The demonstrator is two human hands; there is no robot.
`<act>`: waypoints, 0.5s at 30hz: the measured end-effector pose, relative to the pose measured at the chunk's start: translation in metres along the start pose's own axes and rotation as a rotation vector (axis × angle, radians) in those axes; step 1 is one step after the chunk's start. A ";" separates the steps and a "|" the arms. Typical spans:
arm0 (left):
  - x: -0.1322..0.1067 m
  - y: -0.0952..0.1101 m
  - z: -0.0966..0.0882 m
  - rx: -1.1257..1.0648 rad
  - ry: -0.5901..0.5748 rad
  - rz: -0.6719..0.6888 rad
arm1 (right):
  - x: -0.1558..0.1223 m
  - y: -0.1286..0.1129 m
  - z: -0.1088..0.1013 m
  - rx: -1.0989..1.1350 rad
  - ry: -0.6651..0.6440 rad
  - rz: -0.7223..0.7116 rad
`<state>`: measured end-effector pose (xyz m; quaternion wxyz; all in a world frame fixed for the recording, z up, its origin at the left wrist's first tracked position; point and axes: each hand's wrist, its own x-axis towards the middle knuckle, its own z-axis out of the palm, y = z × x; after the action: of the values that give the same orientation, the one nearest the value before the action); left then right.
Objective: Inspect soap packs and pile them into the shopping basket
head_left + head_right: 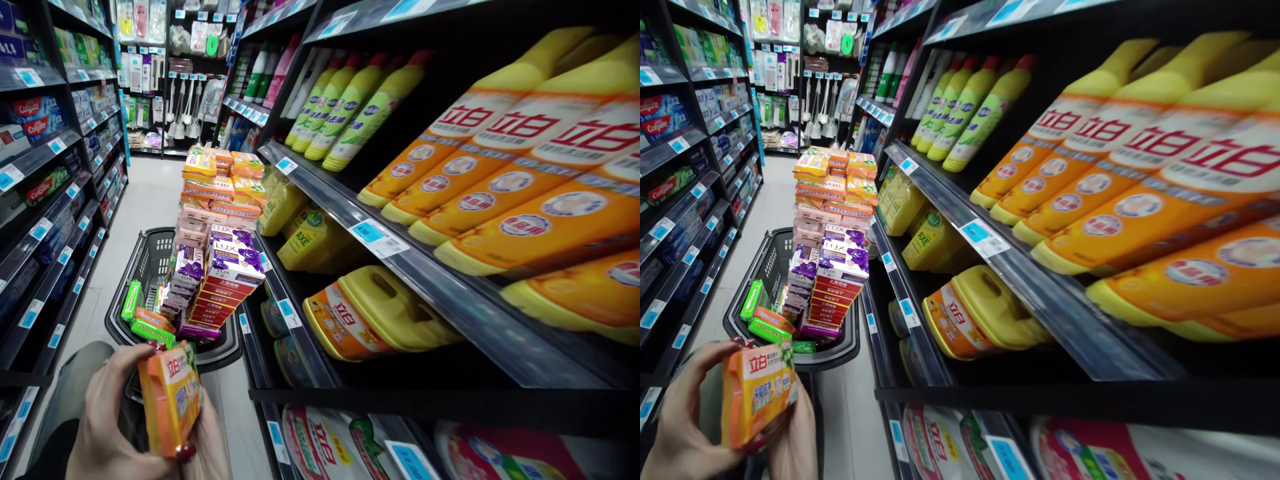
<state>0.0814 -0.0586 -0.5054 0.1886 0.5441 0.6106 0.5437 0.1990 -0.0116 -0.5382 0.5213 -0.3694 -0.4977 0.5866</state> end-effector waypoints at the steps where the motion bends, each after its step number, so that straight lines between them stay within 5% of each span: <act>1: 0.001 0.007 0.001 0.114 0.007 0.077 | 0.003 -0.004 0.006 0.053 -0.038 0.042; 5: 0.007 0.019 -0.003 0.230 -0.063 0.277 | 0.004 -0.002 0.010 0.195 -0.085 0.170; 10: -0.001 -0.004 -0.016 0.082 -0.296 0.258 | -0.013 0.019 -0.046 0.267 -0.131 0.330; 15: -0.033 -0.064 -0.032 0.347 -0.512 0.120 | 0.005 0.002 -0.116 -0.468 -0.106 0.160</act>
<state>0.0373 -0.0905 -0.5621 0.2080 0.7224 0.5938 0.2867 0.3083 0.0170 -0.5669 0.3469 -0.4868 -0.6158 0.5133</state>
